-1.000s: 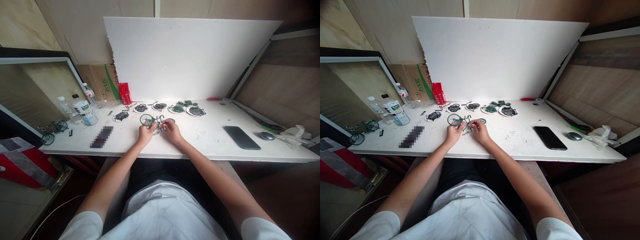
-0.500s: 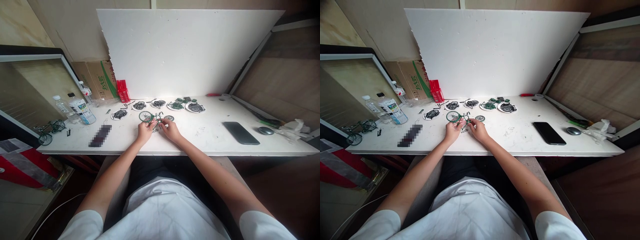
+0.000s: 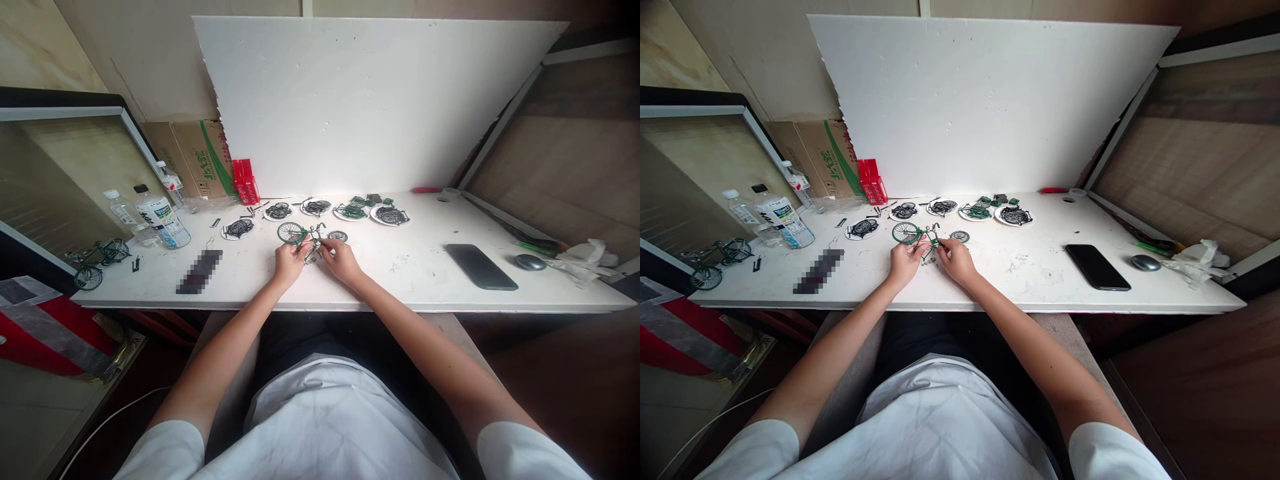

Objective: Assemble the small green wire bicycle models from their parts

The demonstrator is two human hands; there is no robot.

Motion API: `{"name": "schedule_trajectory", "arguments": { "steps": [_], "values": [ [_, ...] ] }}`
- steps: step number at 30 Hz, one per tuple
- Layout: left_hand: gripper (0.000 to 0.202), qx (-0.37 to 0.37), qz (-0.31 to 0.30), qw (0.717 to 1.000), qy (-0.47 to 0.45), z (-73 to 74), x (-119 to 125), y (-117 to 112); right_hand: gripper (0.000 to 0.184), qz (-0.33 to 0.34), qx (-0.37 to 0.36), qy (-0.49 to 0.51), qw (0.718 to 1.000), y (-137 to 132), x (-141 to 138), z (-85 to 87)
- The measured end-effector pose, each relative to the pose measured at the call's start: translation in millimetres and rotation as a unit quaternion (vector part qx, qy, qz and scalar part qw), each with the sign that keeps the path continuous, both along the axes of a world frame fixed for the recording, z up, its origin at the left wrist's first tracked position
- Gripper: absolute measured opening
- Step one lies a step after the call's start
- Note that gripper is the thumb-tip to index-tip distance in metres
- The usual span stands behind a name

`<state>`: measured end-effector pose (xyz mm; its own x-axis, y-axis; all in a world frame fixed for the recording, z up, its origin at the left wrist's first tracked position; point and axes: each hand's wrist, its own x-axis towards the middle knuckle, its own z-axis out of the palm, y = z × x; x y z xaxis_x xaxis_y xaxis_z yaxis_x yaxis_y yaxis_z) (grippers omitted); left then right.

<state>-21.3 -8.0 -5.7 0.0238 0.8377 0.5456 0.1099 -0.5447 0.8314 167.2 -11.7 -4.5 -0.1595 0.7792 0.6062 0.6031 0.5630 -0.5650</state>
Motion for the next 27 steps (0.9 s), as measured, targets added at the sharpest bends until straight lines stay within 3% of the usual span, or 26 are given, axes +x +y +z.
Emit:
{"name": "schedule_trajectory", "arguments": {
  "steps": [27],
  "values": [
    [0.021,0.029,0.047,0.997,0.051,-2.6,-2.4,1.8,0.036,0.046,0.006,-0.021,0.999,-5.8,0.9,6.0]
  ]
}}
